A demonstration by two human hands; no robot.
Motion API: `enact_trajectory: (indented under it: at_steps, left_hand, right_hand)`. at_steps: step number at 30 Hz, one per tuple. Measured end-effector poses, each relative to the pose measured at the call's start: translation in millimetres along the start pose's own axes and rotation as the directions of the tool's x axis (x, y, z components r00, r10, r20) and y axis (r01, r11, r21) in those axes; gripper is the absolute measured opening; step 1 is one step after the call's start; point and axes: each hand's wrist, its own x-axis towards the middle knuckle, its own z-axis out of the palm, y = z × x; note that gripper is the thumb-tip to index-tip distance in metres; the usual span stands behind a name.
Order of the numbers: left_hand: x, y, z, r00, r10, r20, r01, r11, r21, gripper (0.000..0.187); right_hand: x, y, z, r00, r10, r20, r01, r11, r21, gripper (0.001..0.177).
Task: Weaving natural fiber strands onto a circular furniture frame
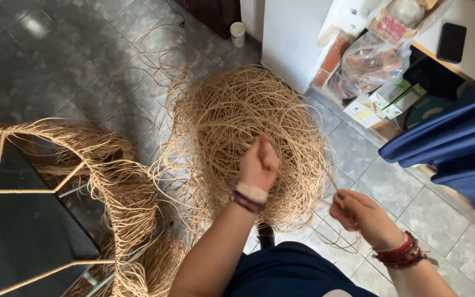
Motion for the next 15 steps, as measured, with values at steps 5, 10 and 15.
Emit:
enact_trajectory:
  at_steps: [5,10,15]
  left_hand:
    - [-34.4,-41.4,-27.6,0.932,-0.143,0.332,-0.228,0.481,0.847,0.022]
    - [-27.9,-39.2,-100.0,0.873,-0.326,0.364,-0.345,0.115,0.931,0.028]
    - [4.6,3.3,-46.4,0.96,-0.139,0.243,-0.058,0.749,0.66,0.021]
  right_hand:
    - [61.4,-36.9,27.5,0.992,0.119,-0.034,-0.114,0.986,0.121,0.03]
    - [139.2,-18.8,46.4,0.984,0.168,-0.051,-0.157,0.971,0.182,0.022]
    - [114.7,-1.0,41.0,0.974,0.081,-0.21,-0.1,0.991,-0.085,0.018]
